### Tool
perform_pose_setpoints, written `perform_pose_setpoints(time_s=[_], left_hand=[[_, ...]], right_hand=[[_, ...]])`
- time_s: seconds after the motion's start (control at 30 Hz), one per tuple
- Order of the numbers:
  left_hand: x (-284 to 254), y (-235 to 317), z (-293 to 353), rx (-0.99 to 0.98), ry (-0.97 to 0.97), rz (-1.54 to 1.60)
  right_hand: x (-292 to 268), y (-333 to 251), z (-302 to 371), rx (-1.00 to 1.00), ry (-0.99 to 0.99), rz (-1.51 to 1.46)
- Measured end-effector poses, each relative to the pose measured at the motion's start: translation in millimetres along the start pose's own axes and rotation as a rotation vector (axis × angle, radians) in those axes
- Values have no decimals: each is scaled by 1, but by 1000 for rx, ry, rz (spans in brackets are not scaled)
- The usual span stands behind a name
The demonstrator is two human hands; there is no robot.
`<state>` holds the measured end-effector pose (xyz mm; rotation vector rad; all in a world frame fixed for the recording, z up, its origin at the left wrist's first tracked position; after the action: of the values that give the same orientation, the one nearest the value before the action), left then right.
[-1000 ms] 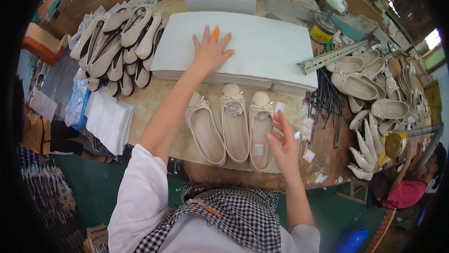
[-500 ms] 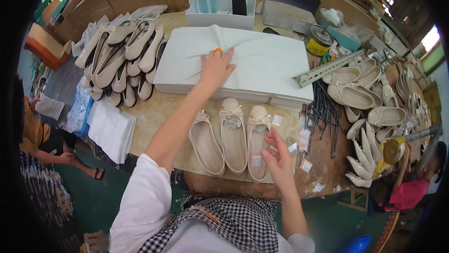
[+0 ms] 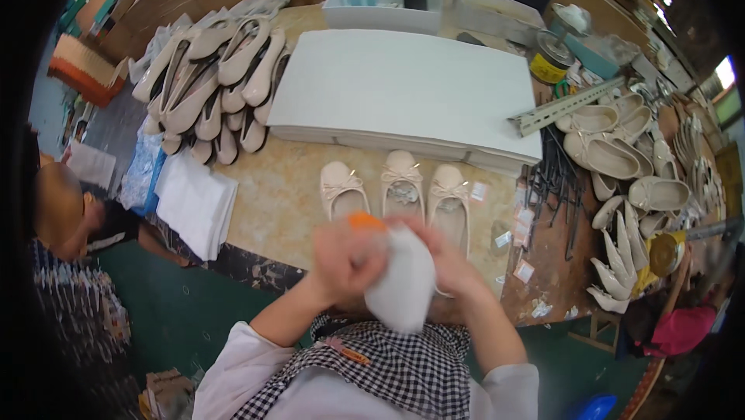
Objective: The person cleans beige ballet flats on a workbench using a small brush and a white cloth. They repeatedly insert the brush into the shoe interior to remove debris, wipe the exterior and interior surfaces with the cloth, and place the shoes back on the table. The process is repeated for multiple pairs of shoes.
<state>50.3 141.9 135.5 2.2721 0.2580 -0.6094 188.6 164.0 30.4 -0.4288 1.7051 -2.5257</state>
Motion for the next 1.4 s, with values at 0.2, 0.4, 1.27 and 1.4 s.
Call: perform_pose_setpoints(time_s=[0.2,0.4,1.27,1.4], left_hand=[[-9,-98,62,-564,268,450],[43,-72,112,-554,-398,-166],[6,-107,141,-786,395,300],[66,-95,110,-865,270,761]], right_hand=[[107,-39,16,-472,-146,809],[59,12,-71,-78,-122,430],[75,-38,-48,-600,98,588],[23,-76,-20,-478,243,587]])
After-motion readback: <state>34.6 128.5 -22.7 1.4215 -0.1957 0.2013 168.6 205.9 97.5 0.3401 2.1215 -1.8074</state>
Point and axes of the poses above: each hand's wrist, its own z-axis away from the middle knuckle, its own x-axis out of the palm, y = z × x, the point moved 10 cm from there along -z, towards the middle knuckle, and after that the axes turned 7 degrees about x, right-handed, at the moved point
